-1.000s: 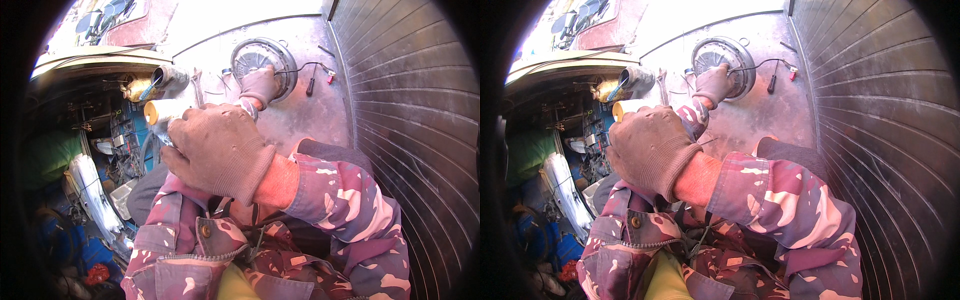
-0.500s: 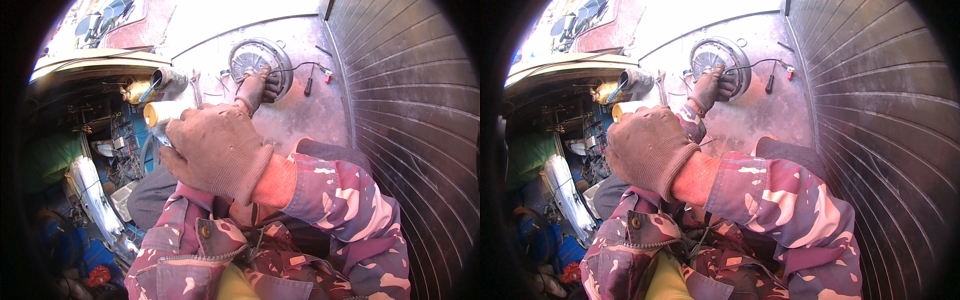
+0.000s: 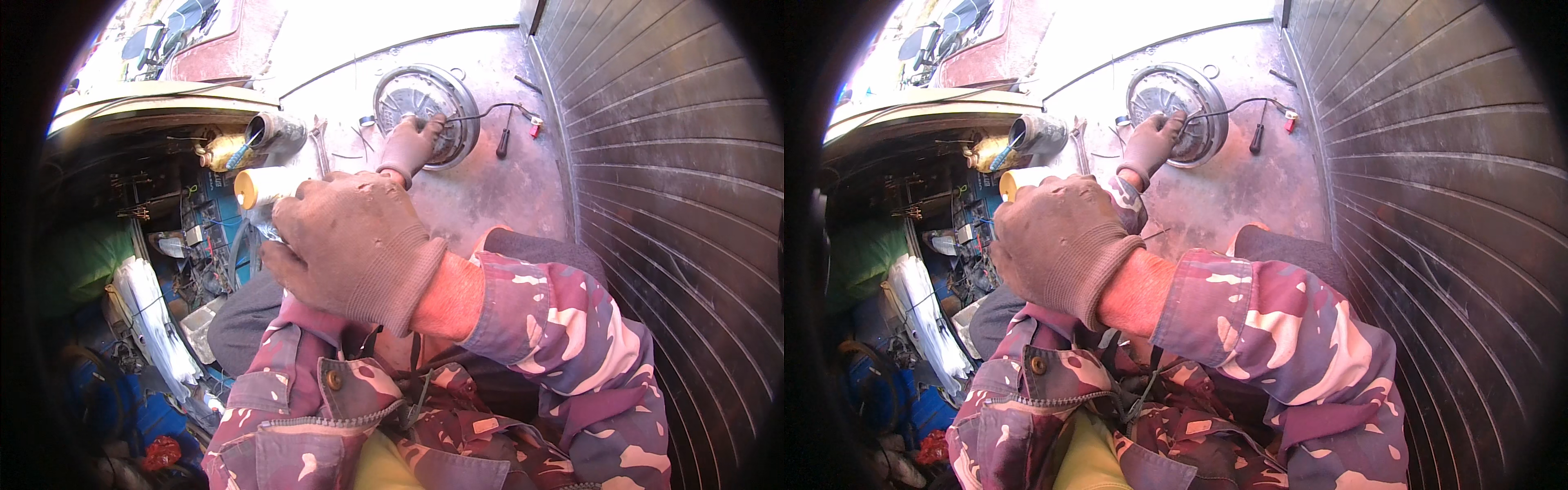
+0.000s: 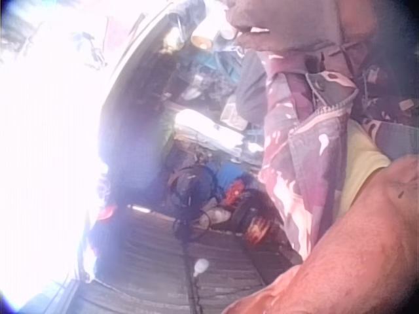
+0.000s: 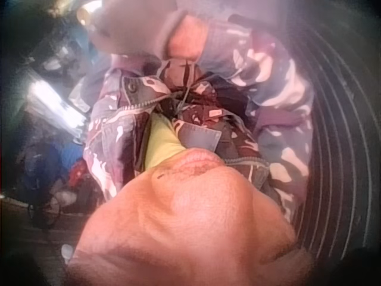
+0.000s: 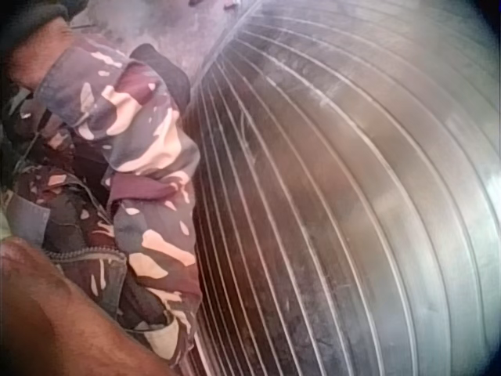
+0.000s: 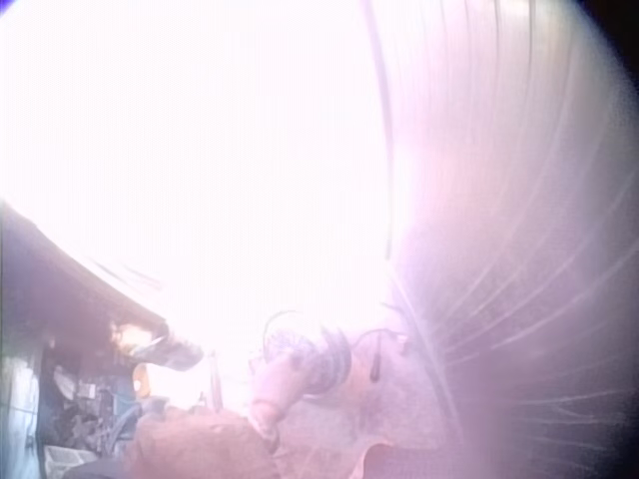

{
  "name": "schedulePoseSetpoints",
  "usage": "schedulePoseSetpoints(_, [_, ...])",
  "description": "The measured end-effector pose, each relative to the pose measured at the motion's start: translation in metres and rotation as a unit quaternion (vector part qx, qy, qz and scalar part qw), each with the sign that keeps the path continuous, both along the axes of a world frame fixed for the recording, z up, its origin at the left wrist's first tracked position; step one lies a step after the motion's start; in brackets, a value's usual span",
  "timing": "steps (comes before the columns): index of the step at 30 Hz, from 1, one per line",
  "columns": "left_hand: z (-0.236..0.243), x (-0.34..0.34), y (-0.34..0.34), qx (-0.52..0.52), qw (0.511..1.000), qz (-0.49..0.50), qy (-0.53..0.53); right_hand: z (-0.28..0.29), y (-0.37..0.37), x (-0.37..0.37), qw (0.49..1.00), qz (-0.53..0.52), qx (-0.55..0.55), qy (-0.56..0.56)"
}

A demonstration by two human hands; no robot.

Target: The person sits on the floor and uses a screwdriver to adjust components on a circular motor. They repeatedly tighten or loosen screws and manipulate wires attached to the motor throughout the clip.

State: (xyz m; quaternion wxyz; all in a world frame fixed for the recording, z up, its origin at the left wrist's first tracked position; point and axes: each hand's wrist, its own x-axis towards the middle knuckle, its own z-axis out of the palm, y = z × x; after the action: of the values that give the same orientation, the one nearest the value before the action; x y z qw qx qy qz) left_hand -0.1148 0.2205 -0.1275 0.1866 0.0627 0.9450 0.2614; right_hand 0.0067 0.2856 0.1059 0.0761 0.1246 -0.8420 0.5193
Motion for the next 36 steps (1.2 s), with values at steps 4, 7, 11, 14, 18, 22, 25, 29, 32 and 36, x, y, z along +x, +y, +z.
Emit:
schedulePoseSetpoints(4, [-0.003,0.003,0.001,0.222,0.883,0.221,-0.349,0.0,0.002,0.001,1.0,0.003,-0.006,-0.002])
schedulePoseSetpoints(7, [-0.004,0.003,0.002,0.265,0.837,0.228,-0.421,0.0,0.002,0.001,1.0,0.001,-0.004,0.001])
schedulePoseSetpoints(11, [-0.001,-0.001,0.008,0.178,0.951,0.111,-0.228,0.0,0.001,0.0,1.0,0.0,0.013,0.0])
schedulePoseSetpoints(14, [0.005,-0.004,0.014,-0.058,0.996,-0.069,0.009,0.001,0.001,-0.001,1.0,-0.003,0.017,-0.003])
schedulePoseSetpoints(18, [0.008,0.002,0.014,-0.14,0.972,-0.166,0.093,0.002,0.001,-0.001,1.0,-0.002,0.011,0.001])
schedulePoseSetpoints(22, [-0.001,0.003,0.007,-0.028,0.993,-0.084,0.077,0.001,0.003,-0.002,1.0,0.007,0.014,-0.004])
schedulePoseSetpoints(25, [-0.007,-0.004,0.003,0.145,0.971,0.071,-0.175,0.002,0.002,-0.002,1.0,0.006,0.01,-0.007])
schedulePoseSetpoints(29, [-0.005,0.0,0.008,0.298,0.858,0.166,-0.383,0.001,0.002,-0.002,1.0,0.006,0.019,-0.007])
schedulePoseSetpoints(32, [0.001,0.008,0.017,0.228,0.935,0.087,-0.259,0.0,0.002,-0.001,1.0,-0.001,0.021,-0.002])
schedulePoseSetpoints(36, [0.002,0.011,0.013,-0.132,0.981,-0.131,0.057,0.0,0.0,-0.003,1.0,0.001,0.025,0.0])
